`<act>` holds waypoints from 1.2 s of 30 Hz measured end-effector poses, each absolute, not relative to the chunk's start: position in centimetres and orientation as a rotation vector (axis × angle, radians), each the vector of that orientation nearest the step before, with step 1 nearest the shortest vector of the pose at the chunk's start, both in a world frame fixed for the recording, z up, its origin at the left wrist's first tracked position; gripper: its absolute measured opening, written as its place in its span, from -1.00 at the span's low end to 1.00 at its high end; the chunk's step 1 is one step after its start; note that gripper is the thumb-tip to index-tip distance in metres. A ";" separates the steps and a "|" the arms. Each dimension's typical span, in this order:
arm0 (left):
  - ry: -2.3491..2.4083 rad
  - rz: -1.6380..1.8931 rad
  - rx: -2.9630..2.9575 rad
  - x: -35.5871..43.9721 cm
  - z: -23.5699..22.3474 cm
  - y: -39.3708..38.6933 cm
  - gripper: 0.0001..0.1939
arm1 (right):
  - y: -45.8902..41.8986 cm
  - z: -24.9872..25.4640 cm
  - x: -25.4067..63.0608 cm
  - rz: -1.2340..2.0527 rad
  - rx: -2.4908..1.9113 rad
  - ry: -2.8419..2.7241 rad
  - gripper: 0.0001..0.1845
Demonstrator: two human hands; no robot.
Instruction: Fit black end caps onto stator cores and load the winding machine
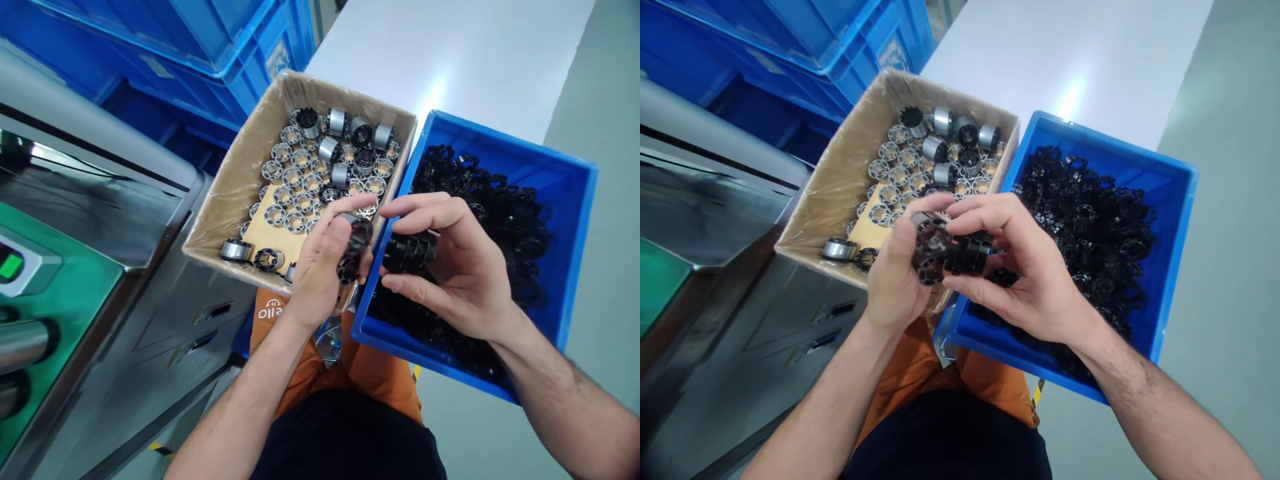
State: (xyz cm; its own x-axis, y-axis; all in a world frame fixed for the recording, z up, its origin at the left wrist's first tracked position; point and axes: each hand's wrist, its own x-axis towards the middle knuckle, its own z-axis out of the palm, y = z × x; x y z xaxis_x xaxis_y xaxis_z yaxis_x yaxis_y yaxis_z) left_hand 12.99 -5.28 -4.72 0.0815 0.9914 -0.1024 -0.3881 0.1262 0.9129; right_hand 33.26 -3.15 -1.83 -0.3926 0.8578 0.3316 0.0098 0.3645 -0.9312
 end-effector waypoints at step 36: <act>0.711 1.094 1.033 12.1 -4.7 -6.4 -0.48 | -3.0 -1.6 32.9 0.993 -0.793 -1.725 -0.53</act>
State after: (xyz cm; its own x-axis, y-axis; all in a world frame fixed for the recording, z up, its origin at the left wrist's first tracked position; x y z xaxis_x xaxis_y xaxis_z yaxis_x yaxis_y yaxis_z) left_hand 12.06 -6.43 -4.66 0.3280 0.9445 0.0210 -0.3644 0.1060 0.9252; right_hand 32.92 -3.00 -1.56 -0.3299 0.8490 0.4127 0.0693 0.4578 -0.8864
